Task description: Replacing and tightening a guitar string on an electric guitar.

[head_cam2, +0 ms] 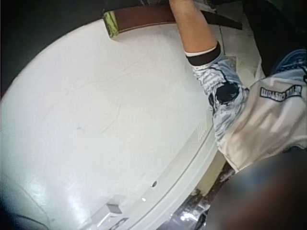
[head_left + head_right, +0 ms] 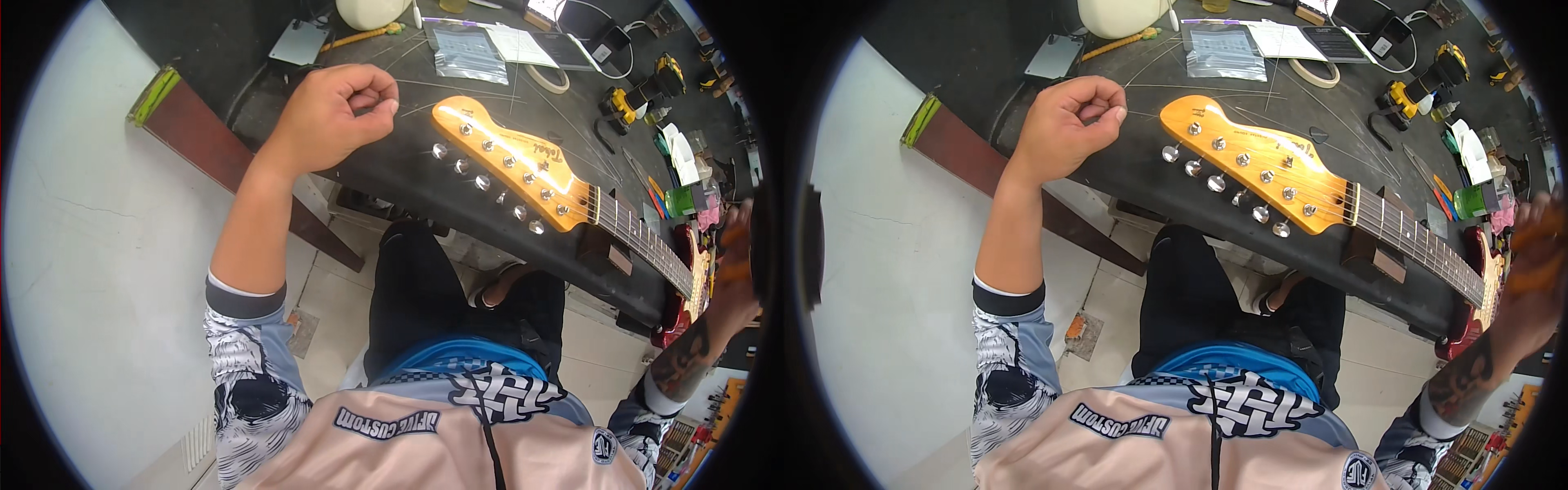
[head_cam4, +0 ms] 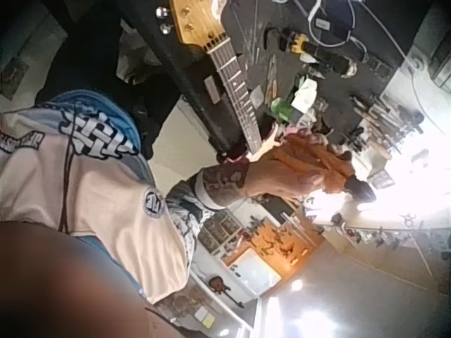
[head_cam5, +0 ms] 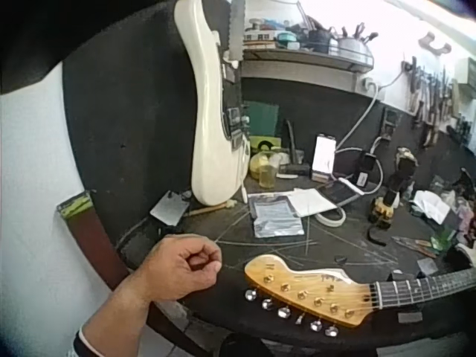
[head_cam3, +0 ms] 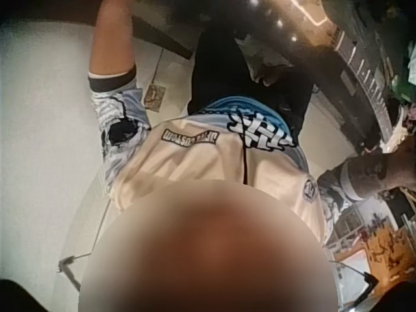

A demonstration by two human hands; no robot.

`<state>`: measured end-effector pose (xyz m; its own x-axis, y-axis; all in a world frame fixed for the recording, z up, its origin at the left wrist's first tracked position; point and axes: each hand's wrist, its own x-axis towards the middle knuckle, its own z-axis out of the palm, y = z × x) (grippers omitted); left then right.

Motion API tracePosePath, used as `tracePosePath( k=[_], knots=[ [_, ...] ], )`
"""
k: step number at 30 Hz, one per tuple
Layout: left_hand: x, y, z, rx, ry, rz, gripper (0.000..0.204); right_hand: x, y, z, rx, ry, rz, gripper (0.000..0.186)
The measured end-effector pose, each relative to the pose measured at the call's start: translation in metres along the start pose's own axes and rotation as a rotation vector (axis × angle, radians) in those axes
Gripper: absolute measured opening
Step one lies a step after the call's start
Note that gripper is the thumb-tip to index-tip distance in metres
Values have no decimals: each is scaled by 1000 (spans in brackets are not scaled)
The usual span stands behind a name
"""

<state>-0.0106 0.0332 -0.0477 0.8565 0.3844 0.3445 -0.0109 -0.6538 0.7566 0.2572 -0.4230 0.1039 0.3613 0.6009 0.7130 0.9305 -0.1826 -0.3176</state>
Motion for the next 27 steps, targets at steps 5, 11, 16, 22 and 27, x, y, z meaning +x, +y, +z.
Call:
tracePosePath(
  k=[5,11,16,22,27],
  knots=[
    [-1,1,-1,-3,9,-5,7,-81,-70,55,526,-75,516,97],
    [3,1,5,-25,37,60,6,-87,-142,112,866,-594,941,76],
    [3,2,5,-21,37,43,5,-106,-153,178,1156,-714,967,42],
    [4,3,8,-16,37,50,5,-87,-170,215,1023,-974,1022,22],
    [4,-4,7,-30,26,25,9,-90,-180,242,1264,-741,994,13]
  ],
)
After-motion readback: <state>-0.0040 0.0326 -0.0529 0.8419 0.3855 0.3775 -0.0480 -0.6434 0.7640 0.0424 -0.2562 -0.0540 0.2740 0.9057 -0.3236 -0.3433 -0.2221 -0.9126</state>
